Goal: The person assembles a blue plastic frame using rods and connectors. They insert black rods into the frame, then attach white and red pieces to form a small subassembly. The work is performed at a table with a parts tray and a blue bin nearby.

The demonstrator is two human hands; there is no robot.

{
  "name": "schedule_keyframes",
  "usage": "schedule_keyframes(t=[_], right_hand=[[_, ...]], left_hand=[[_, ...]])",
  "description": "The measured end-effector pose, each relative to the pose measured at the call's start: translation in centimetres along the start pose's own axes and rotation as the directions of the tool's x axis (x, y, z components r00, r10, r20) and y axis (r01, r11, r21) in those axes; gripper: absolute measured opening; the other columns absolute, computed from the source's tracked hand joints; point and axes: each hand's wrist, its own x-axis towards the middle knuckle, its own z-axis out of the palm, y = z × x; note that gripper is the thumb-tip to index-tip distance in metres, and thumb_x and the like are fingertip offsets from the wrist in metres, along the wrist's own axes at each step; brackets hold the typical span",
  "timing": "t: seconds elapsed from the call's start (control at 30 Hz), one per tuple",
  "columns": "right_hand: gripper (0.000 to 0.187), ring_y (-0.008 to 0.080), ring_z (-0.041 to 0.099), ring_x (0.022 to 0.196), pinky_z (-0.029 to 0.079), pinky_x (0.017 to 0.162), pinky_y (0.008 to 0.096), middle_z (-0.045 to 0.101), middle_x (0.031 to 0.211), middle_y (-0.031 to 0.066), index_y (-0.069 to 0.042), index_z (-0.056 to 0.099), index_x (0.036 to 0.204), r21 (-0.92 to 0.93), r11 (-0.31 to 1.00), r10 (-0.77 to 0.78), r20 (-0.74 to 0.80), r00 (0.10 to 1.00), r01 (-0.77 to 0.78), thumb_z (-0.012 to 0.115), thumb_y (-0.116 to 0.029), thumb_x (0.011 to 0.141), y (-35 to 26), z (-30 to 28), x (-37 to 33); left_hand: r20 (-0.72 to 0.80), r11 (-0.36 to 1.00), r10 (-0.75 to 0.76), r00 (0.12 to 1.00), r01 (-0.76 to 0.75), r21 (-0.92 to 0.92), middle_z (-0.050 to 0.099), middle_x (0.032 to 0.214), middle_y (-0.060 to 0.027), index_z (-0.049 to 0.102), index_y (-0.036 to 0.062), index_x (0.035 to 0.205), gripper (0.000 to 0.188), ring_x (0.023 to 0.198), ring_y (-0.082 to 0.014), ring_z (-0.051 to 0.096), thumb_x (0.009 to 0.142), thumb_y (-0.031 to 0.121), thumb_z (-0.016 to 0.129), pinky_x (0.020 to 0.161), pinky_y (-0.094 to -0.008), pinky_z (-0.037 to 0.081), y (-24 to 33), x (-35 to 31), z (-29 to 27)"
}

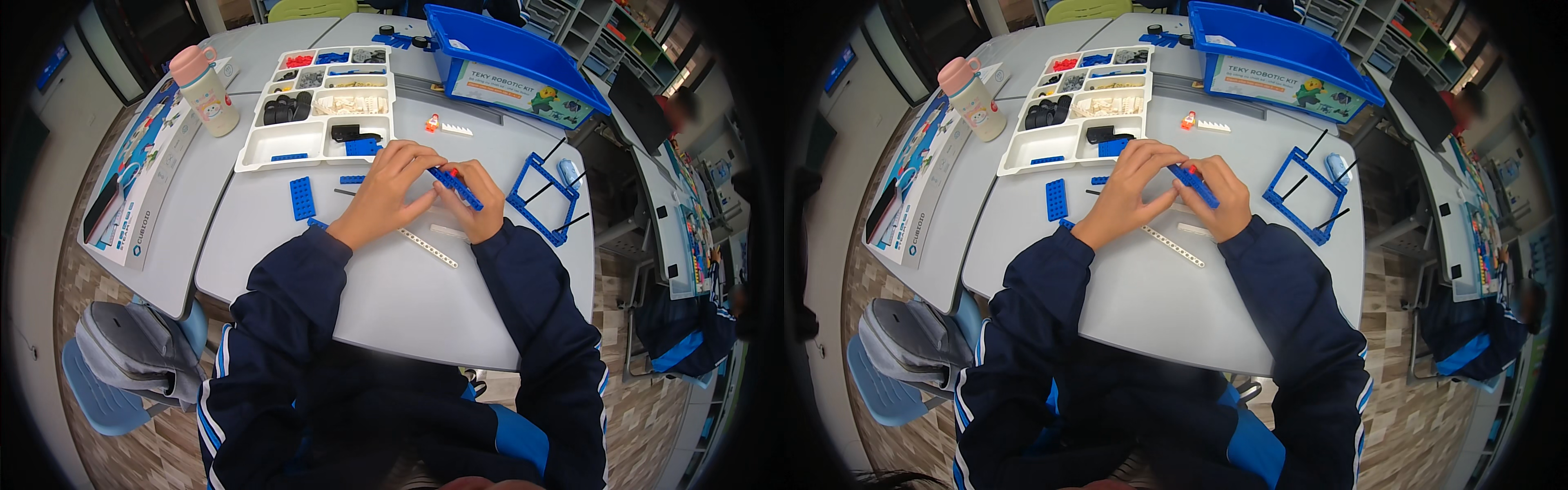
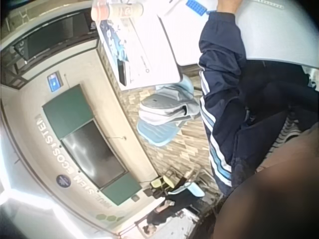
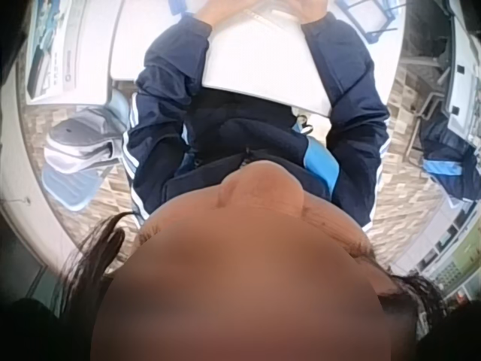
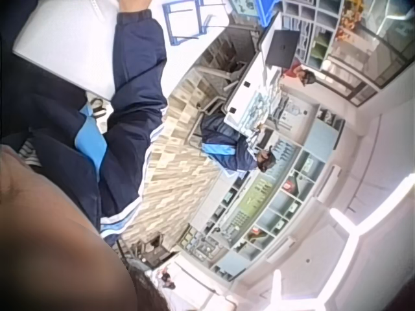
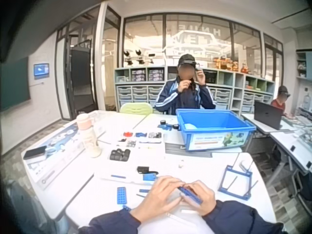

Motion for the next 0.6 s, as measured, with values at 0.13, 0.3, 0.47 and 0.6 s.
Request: schedule_keyframes(t=[0.13, 0.3, 0.47, 0.6], right_hand=[[0.024, 0.0175, 0.062, 0.075, 0.050, 0.066, 0.0266, 0.063, 0.096, 0.0089, -0.002, 0.067, 0.109, 0.053, 0.992, 0.115, 0.051, 0.992, -0.117, 0.068, -0.002, 0.086, -0.09, -0.10, -0.05], [0.028, 0.0149, 0.061, 0.074, 0.049, 0.065, 0.0245, 0.064, 0.100, 0.0079, -0.003, 0.067, 0.115, 0.103, 0.991, 0.081, 0.078, 0.994, -0.089, 0.064, 0.000, 0.087, 0.24, -0.11, 0.06], [0.028, 0.0168, 0.062, 0.077, 0.050, 0.068, 0.0264, 0.065, 0.101, 0.0089, -0.002, 0.066, 0.114, 0.084, 0.991, 0.092, 0.105, 0.990, -0.101, 0.065, 0.000, 0.087, 0.46, -0.11, 0.00], [0.027, 0.0203, 0.065, 0.082, 0.052, 0.073, 0.0290, 0.065, 0.100, 0.0103, -0.002, 0.066, 0.113, 0.077, 0.994, 0.072, 0.109, 0.991, -0.081, 0.068, -0.001, 0.086, 0.39, -0.09, 0.06]], left_hand=[[-0.031, 0.999, -0.032, 0.999, 0.032, -0.012, 0.061, 0.119, -0.0105, 0.064, 0.0048, 0.119, 0.038, 0.116, -0.0311, 0.051, 0.081, 0.007, 0.068, 0.102, -0.0416, 0.041, 0.01, -0.20, -0.09], [-0.054, 0.996, -0.071, 0.996, 0.067, -0.065, 0.062, 0.115, -0.0101, 0.064, 0.0043, 0.118, 0.034, 0.112, -0.0308, 0.054, 0.084, 0.008, 0.070, 0.099, -0.0400, 0.043, -0.17, -0.18, 0.10], [-0.125, 0.999, -0.018, 0.992, 0.013, -0.044, 0.063, 0.109, -0.0075, 0.069, 0.0060, 0.108, 0.028, 0.103, -0.0272, 0.056, 0.080, 0.005, 0.075, 0.091, -0.0370, 0.045, -0.18, -0.18, 0.40], [-0.164, 1.000, 0.025, 0.986, -0.025, 0.007, 0.064, 0.102, -0.0059, 0.072, 0.0068, 0.098, 0.022, 0.095, -0.0244, 0.057, 0.077, 0.001, 0.077, 0.083, -0.0343, 0.047, -0.20, -0.16, 0.30]])
